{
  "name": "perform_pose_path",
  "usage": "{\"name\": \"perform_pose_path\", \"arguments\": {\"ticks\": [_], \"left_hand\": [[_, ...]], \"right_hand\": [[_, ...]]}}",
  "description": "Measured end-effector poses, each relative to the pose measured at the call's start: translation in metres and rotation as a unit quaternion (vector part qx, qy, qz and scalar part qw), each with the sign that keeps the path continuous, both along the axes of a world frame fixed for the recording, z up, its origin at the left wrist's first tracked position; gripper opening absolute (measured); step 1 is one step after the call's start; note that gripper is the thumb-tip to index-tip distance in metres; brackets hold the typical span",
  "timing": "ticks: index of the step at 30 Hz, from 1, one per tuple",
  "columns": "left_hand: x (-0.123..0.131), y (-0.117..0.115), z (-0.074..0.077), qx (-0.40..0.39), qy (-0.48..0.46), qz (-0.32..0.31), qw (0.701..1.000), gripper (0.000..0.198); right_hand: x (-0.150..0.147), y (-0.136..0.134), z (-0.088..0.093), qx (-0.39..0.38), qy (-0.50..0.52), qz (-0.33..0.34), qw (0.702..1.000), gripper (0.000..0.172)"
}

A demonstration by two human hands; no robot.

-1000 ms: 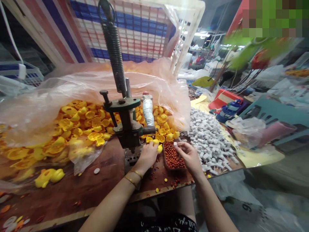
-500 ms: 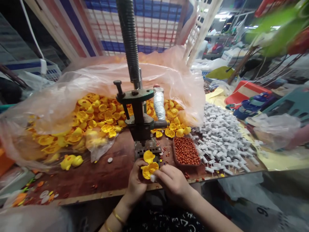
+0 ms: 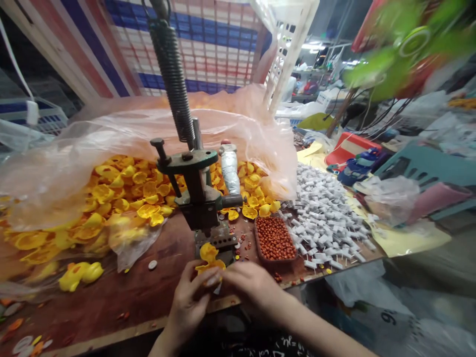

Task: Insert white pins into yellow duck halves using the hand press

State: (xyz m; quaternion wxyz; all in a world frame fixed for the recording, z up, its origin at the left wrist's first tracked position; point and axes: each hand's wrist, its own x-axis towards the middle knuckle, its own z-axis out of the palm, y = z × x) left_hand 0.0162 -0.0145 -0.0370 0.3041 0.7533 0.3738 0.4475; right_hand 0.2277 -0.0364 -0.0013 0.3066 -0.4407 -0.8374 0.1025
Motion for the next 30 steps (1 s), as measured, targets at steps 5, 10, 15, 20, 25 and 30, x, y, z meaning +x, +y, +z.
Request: {"name": "perform_pose_path", "arguments": {"ticks": [5,10,15,20,25,30], "left_hand": [[-0.02,0.008,-0.005,-0.159,-0.126,0.175,0.964,0.029],[-0.018,0.011,0.007,-0.385,-0.357,0.254,0.812,0.04],[0.004,0.008,0.024,-0.399,-0.414,0.194,0.795,0.034],[0.015,0.006,0.025,-0.405,-0.414,0.144,0.802,0.033],[0.011,0.005,0.024,-0.405,-0.415,0.138,0.803,0.03],[0.011,0.004,0.023,-0.403,-0.411,0.119,0.809,0.028]], "right_hand": [[0.075,0.054,-0.016,-0.089,-0.079,-0.291,0.949,0.018],[0.083,0.067,-0.017,-0.113,-0.066,-0.292,0.947,0.013],[0.008,0.042,0.0,-0.12,0.212,-0.124,0.962,0.011],[-0.051,0.033,-0.003,-0.106,0.305,-0.061,0.944,0.011],[-0.059,0.035,-0.007,-0.099,0.337,-0.076,0.933,0.009],[-0.063,0.031,-0.01,-0.08,0.363,-0.097,0.923,0.009]]}}
